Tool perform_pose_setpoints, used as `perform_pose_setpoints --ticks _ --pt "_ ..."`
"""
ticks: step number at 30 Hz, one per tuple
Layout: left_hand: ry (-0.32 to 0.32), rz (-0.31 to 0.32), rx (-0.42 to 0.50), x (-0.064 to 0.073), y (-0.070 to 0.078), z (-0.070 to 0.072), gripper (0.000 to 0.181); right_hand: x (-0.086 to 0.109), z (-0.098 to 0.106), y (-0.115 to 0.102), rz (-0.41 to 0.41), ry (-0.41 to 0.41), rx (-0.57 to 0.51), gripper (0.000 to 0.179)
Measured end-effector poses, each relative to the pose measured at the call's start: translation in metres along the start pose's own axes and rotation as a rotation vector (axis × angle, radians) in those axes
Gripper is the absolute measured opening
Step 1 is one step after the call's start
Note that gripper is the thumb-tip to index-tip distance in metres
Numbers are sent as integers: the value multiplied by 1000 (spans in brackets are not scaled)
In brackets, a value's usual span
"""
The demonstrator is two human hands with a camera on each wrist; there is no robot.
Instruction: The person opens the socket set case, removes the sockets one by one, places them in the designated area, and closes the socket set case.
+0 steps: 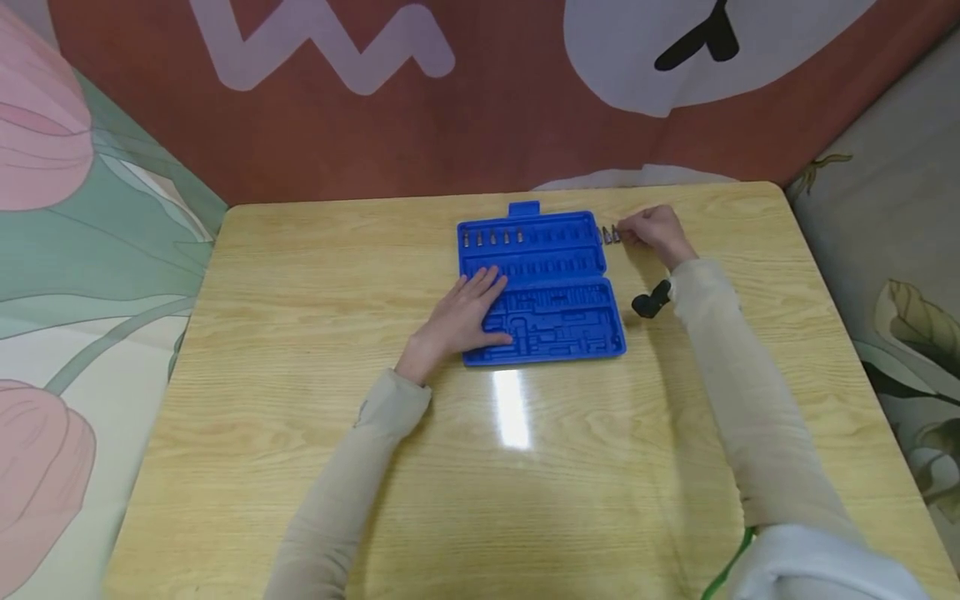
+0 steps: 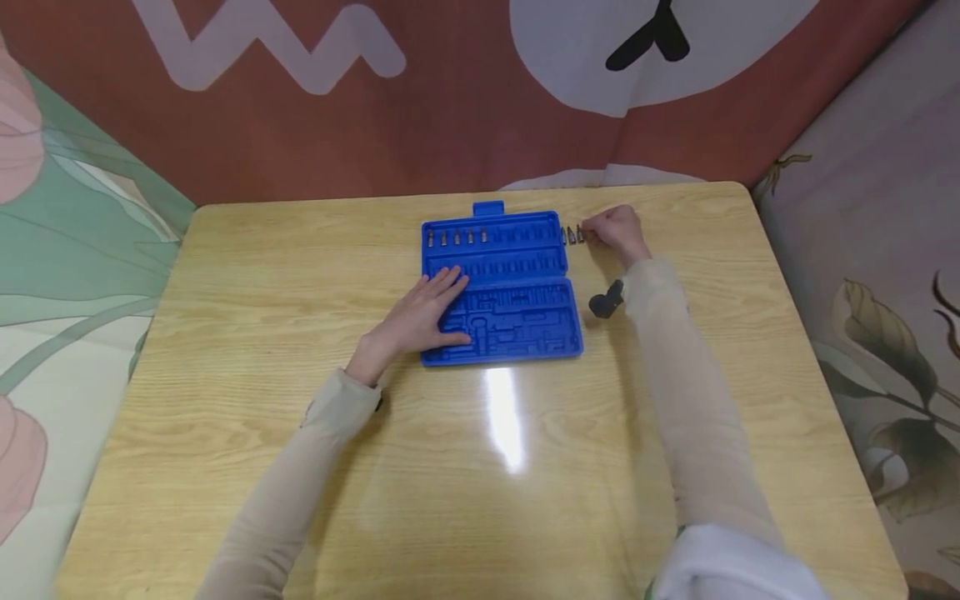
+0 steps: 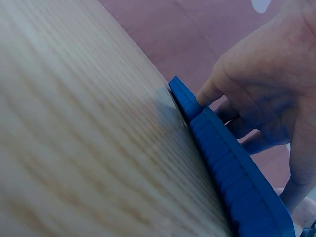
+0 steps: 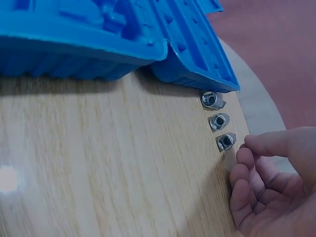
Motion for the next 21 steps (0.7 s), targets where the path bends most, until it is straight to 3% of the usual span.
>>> perform_pose_setpoints --ticks 5,12,15,18,21 --pt "9 8 -11 0 -1 2 97 1 -2 -5 21 -11 -36 19" --pt "3 -29 -42 -1 2 -2 97 7 4 -34 -8 -180 -468 14" --pt "6 -14 -61 0 0 -2 97 7 -16 -56 28 -260 -396 19" --pt "17 -6 -70 2 -2 0 97 5 -54 -72 69 -321 -262 38" --pt "22 -33 -48 2 1 -1 97 4 -93 -77 59 -353 -171 39"
Point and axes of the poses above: each hand's wrist, its own x-axis away from the middle knuckle, its own z-axis out of the back of the hand, y = z × x, the point moved 7 cm from there along -x, towards the middle knuckle, and after that the axes turned 1 degree about -y, right-handed, at the moved point
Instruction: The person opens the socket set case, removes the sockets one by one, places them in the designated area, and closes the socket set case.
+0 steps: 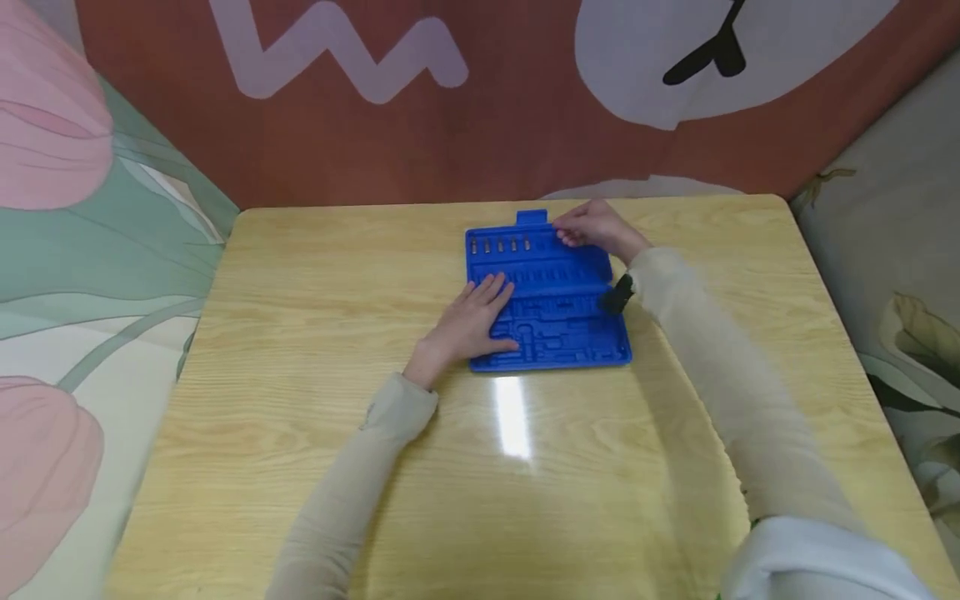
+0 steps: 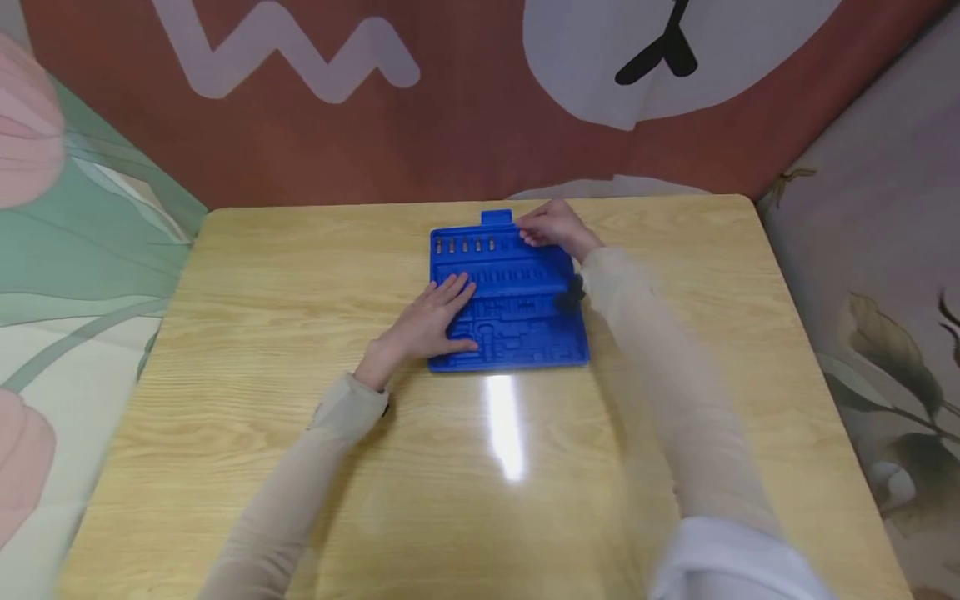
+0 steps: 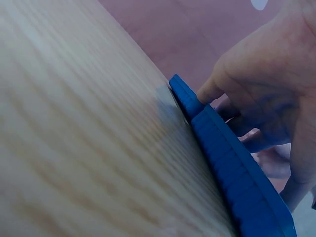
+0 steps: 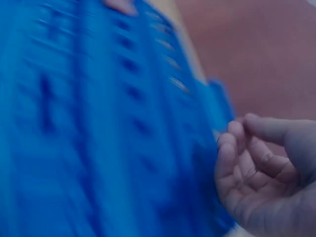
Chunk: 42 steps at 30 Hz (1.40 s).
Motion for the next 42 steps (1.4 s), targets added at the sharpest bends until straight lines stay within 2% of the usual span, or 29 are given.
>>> perform_pose_setpoints --ticks 3,5,9,12,15,19,23,28,32,42 --pt "-1 -6 16 1 0 1 96 -9 -27 -2 6 1 119 35" --pt "1 -1 9 2 0 2 96 -12 -36 -7 35 51 233 32" --pt "7 -13 -15 -3 5 1 96 -7 -38 -12 80 159 458 26" --pt "0 -21 -17 -6 8 0 96 -5 -36 -13 90 186 529 24" --pt "-13 -12 -11 -6 9 -1 96 -7 -35 -9 79 201 539 25" --pt "-16 -8 -2 -3 8 -1 96 -8 -37 -4 47 233 496 25" --pt "-15 4 3 0 6 0 96 -6 -42 -5 59 273 455 23" --pt "-15 6 18 0 5 2 97 -8 -46 -3 59 329 488 26" --pt "-10 4 11 0 4 2 97 -9 -46 0 61 372 468 25" --pt "4 6 25 1 -1 2 97 -11 -45 3 90 419 308 23"
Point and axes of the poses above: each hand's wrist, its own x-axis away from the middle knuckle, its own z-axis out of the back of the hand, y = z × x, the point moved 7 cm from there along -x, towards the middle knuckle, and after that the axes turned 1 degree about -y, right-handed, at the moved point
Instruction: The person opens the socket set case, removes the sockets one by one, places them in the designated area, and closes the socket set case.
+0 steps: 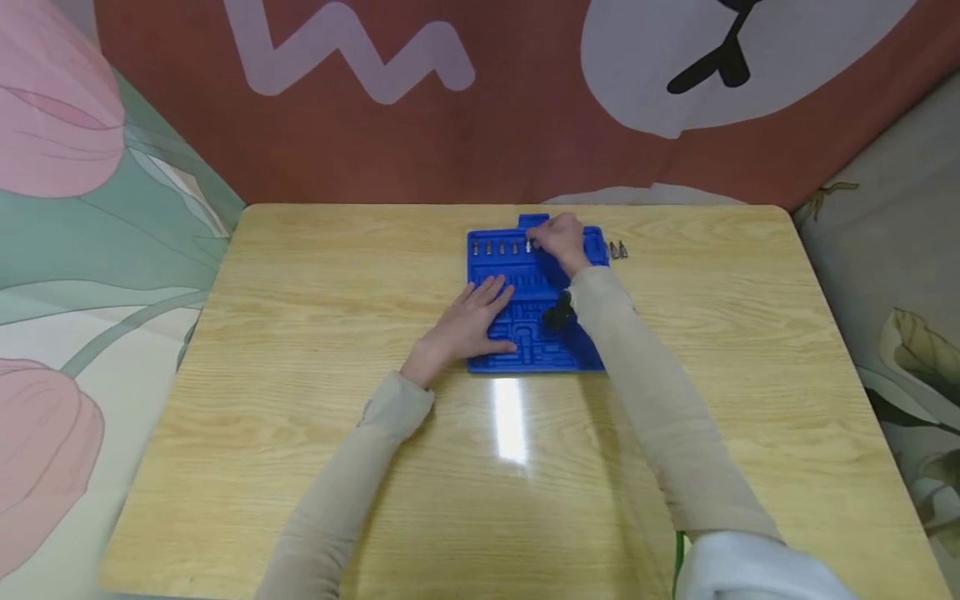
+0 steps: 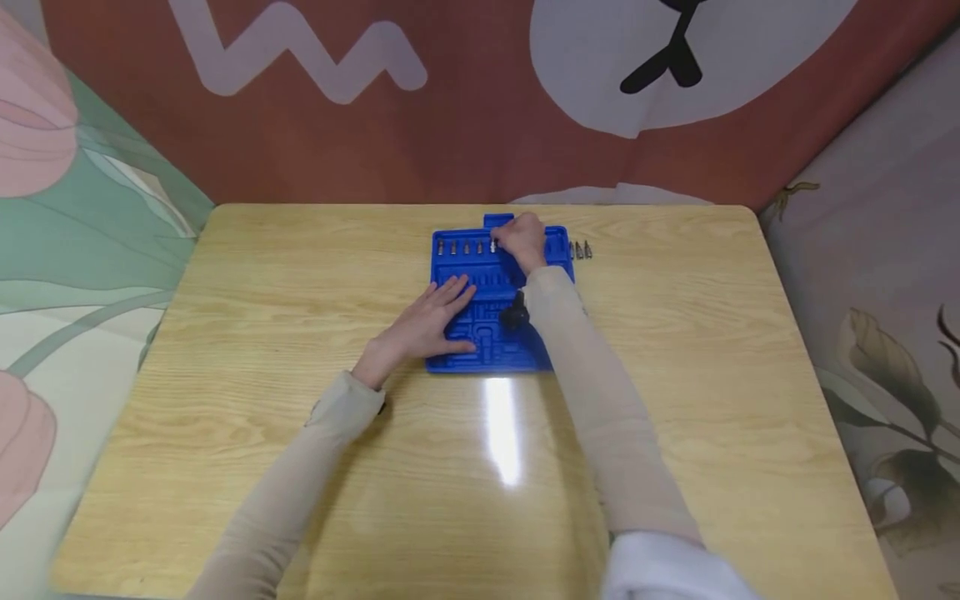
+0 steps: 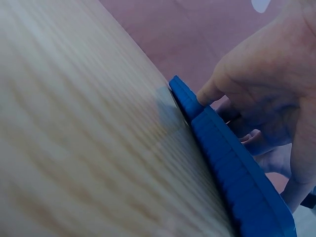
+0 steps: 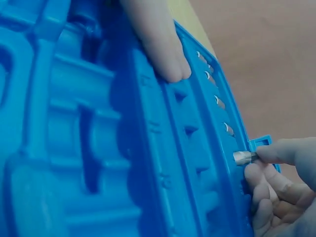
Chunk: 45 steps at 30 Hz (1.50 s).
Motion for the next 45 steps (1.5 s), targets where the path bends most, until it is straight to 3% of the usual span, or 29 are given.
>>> perform_pose_setpoints --ticks 2,5,9,17,21,25,30,33,39,45 --pt "0 -1 -6 0 -1 0 97 -1 1 0 11 12 -21 24" --pt "-4 -1 -5 0 -2 0 97 -2 4 2 -6 30 -134 24" --pt "-8 11 8 0 -2 1 96 -2 6 5 -45 -12 -278 25" --pt "-6 0 12 1 0 1 97 -2 7 2 -32 -165 -206 29" --pt "6 -2 4 2 1 4 97 -3 11 2 -2 -213 -208 30" --pt "-2 -8 1 1 3 3 97 -8 21 13 -34 -265 -250 33" --pt "-10 5 43 2 2 1 96 -6 50 27 -85 -327 -370 39" --pt "-6 3 65 2 1 1 96 3 82 35 -74 -317 -437 30" --pt "-3 -4 72 4 -1 4 95 7 134 60 -50 -195 -396 21" --pt "3 -9 80 3 0 0 95 4 146 84 -130 -187 -336 19"
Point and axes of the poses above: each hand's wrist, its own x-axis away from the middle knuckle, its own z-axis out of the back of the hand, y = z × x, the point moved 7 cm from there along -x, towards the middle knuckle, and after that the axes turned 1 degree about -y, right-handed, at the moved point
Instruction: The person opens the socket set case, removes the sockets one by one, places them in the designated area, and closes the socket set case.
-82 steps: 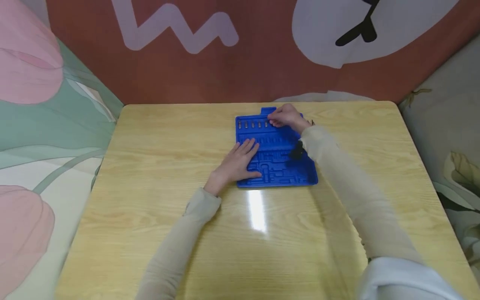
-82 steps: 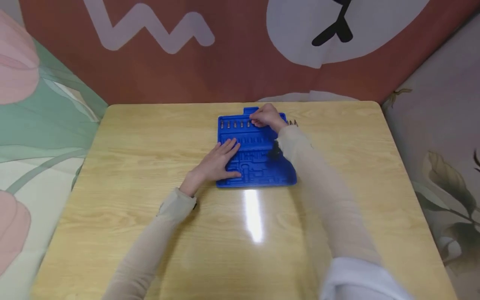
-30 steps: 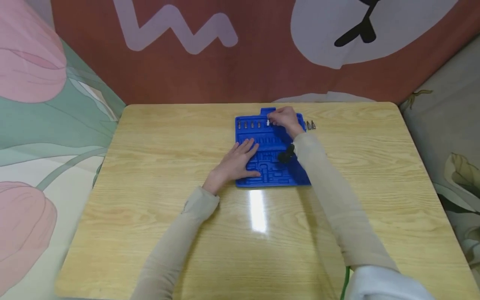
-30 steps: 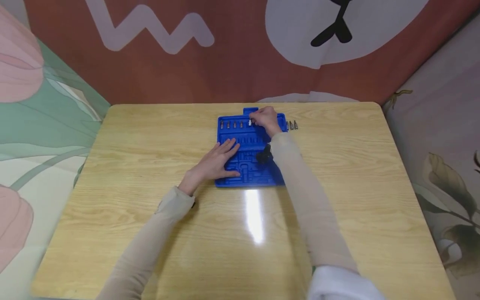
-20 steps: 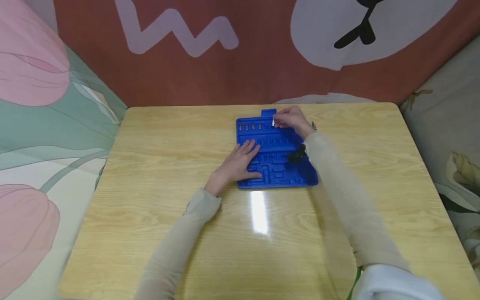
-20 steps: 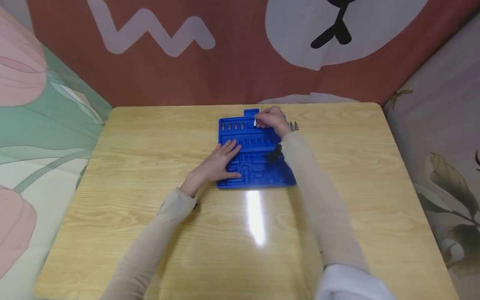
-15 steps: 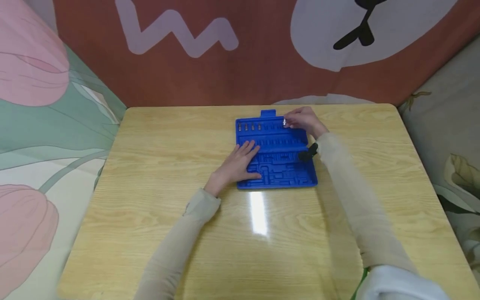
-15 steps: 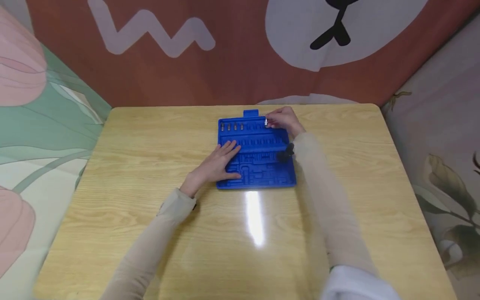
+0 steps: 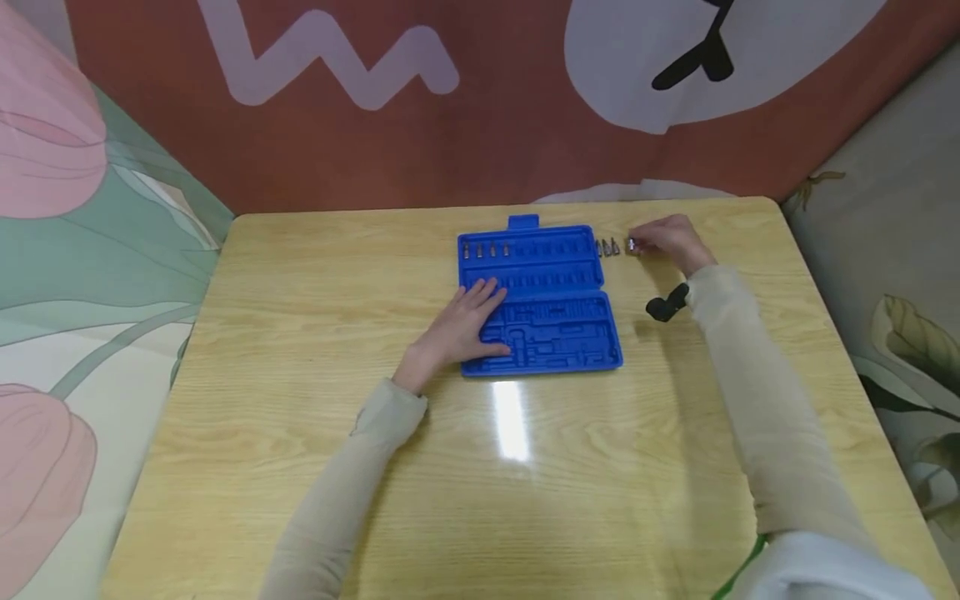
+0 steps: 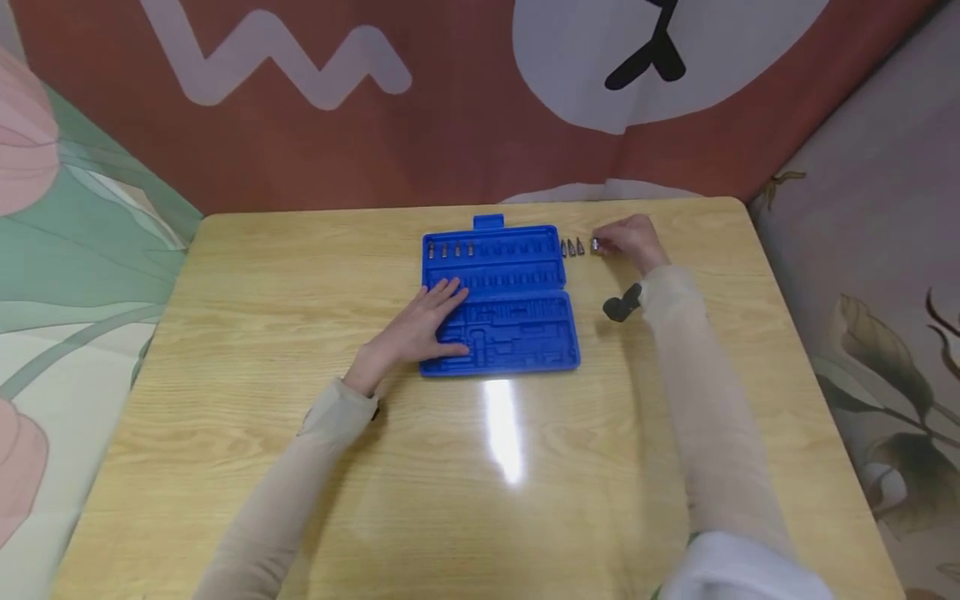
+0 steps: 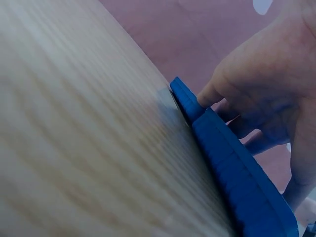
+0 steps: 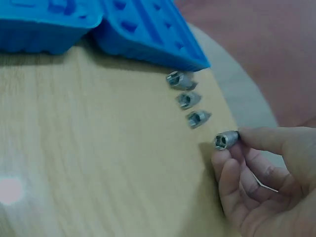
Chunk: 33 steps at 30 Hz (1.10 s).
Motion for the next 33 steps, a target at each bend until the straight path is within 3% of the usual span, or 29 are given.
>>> perform_pose_setpoints --ticks 4,13,18,33 --pt "18 -15 4 0 -3 0 95 -7 0 8 -28 23 30 22" --pt "25 -27 21 0 -4 2 95 -17 1 12 -18 153 137 8" --pt "16 -23 6 -1 -3 0 95 -17 2 13 -11 210 196 15" --pt "23 -14 31 -1 -4 -1 95 -16 -1 15 -22 168 93 17"
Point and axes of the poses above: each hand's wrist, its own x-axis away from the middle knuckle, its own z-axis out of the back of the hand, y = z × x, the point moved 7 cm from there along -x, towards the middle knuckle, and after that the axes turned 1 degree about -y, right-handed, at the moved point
